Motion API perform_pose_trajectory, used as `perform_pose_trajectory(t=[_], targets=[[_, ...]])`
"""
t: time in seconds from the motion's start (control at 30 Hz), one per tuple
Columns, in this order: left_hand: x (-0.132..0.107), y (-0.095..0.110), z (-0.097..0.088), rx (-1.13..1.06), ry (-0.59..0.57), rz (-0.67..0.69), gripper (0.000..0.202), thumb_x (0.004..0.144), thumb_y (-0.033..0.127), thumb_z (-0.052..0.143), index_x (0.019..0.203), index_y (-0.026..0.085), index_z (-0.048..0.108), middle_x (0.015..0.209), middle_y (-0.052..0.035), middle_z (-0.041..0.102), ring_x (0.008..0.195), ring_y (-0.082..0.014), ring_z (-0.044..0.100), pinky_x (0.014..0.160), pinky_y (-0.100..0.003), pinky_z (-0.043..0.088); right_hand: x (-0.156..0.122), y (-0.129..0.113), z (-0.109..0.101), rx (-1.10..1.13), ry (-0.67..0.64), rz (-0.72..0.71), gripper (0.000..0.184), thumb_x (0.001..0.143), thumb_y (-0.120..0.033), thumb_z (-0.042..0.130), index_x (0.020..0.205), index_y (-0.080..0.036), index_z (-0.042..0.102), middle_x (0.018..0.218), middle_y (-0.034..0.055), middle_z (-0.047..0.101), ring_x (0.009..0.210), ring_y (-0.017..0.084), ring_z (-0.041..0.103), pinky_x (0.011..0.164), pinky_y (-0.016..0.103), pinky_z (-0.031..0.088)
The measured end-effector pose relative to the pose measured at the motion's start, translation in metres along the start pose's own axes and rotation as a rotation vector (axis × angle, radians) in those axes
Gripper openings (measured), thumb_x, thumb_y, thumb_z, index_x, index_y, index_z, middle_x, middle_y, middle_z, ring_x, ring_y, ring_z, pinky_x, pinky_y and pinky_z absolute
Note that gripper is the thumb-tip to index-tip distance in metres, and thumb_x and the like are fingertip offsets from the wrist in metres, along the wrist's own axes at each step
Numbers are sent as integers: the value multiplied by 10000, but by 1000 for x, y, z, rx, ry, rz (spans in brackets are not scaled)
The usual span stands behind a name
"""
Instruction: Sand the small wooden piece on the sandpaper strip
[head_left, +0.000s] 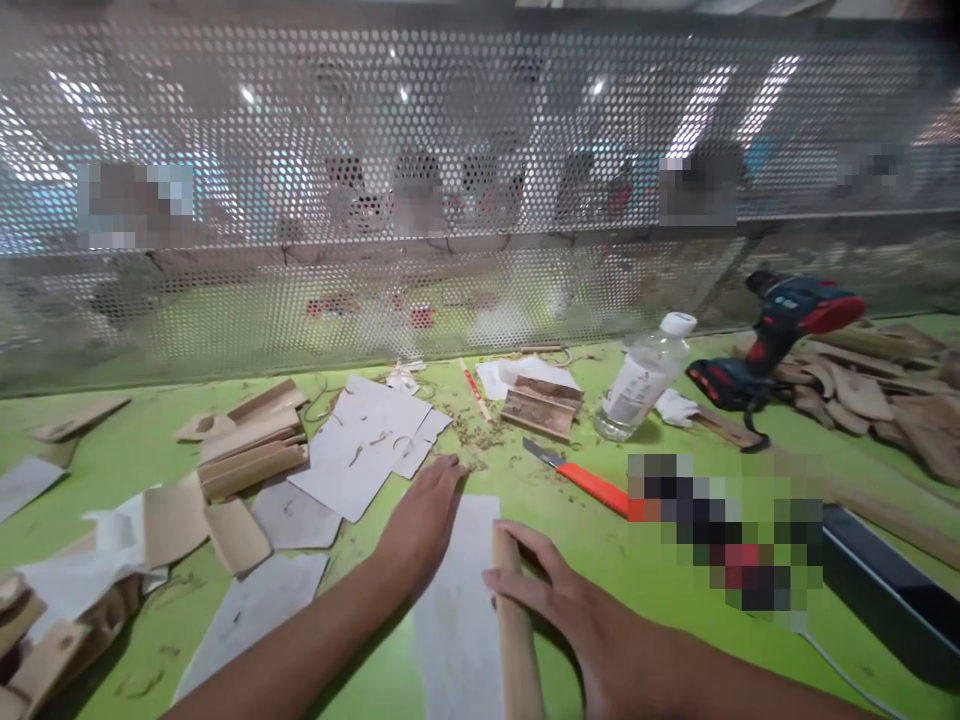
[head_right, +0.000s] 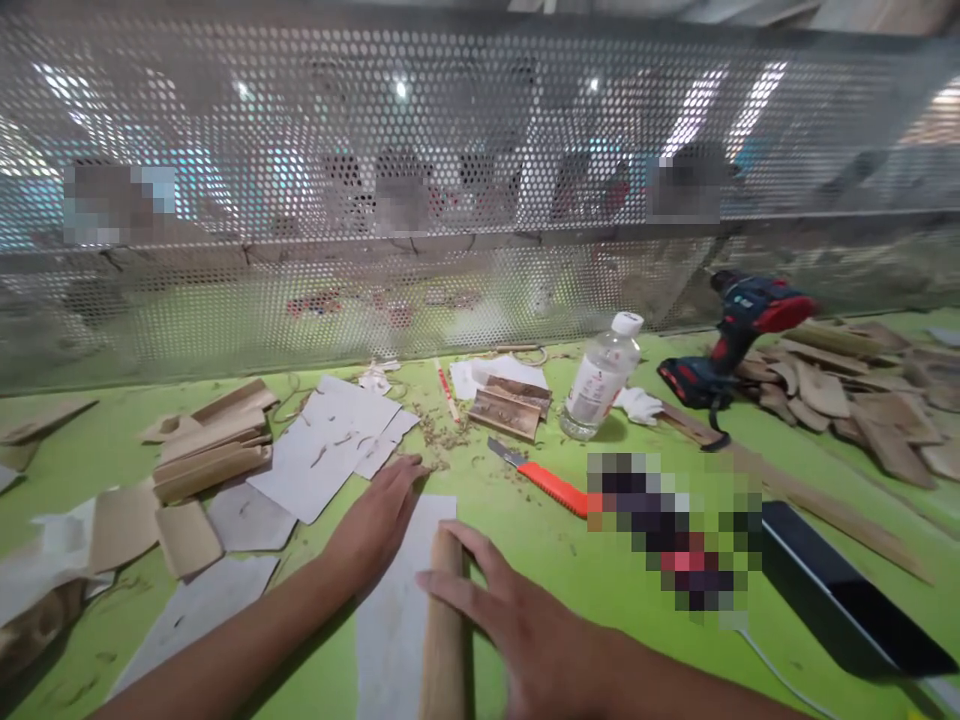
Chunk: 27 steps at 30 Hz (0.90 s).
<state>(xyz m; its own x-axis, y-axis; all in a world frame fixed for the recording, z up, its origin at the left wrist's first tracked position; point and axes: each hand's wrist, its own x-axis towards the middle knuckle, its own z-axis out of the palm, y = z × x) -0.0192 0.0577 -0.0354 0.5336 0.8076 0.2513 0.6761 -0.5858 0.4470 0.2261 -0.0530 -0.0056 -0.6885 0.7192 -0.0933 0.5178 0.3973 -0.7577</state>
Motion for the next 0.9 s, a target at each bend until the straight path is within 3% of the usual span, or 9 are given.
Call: perform_pose_trajectory(t=[0.13,0.27,0.37,0.5,0.63,0.9], targets=[[0,-1,-1,-29,-14,6,369,1049,142,355,1379,214,504,1520,-136,521,1450,-282,444,1210,-527,366,9,-7,9,-55,-123,-74,1203,572,-321,935,1592,-436,307,1710,121,-8,1453,469,395,1127,553,431],[-2,-2,-2,-45,-5,25,365,1034,125,366,1370,193,495,1516,-165,511,1449,-293,438,1196,-542,377,21,-3,5,-91,-155,-140,1335,451,-486,976,1603,-372,312,1696,161,-45,1451,516,357,1119,563,432],[-1,-4,-7,-65,-3,54,323,1010,115,408,1306,200,507,1512,-168,501,1458,-304,419,1182,-559,384,34,6,-7,-119,-57,-157,1380,422,-609,955,1606,-310,311,1681,192,-20,1472,519,312,1155,590,374],[2,-6,-16,-97,7,56,176,1020,157,440,1151,218,542,1431,-163,557,1390,-302,490,1120,-528,456,51,15,-21,-162,134,-71,1309,502,-678,914,1596,-288,311,1671,198,21,1510,478,264,1193,599,315],[4,-6,-19,-124,14,48,129,1043,199,429,1111,226,536,1310,-138,617,1274,-290,576,1072,-502,493,54,16,-24,-176,147,-47,1284,524,-710,896,1593,-289,322,1669,198,22,1535,474,203,1205,612,290],[6,-5,-19,-157,-1,55,134,1053,221,419,1124,222,532,1313,-140,602,1278,-290,558,1076,-483,474,53,15,-26,-180,154,-54,1262,552,-709,890,1599,-316,307,1681,181,38,1544,459,188,1197,615,308]])
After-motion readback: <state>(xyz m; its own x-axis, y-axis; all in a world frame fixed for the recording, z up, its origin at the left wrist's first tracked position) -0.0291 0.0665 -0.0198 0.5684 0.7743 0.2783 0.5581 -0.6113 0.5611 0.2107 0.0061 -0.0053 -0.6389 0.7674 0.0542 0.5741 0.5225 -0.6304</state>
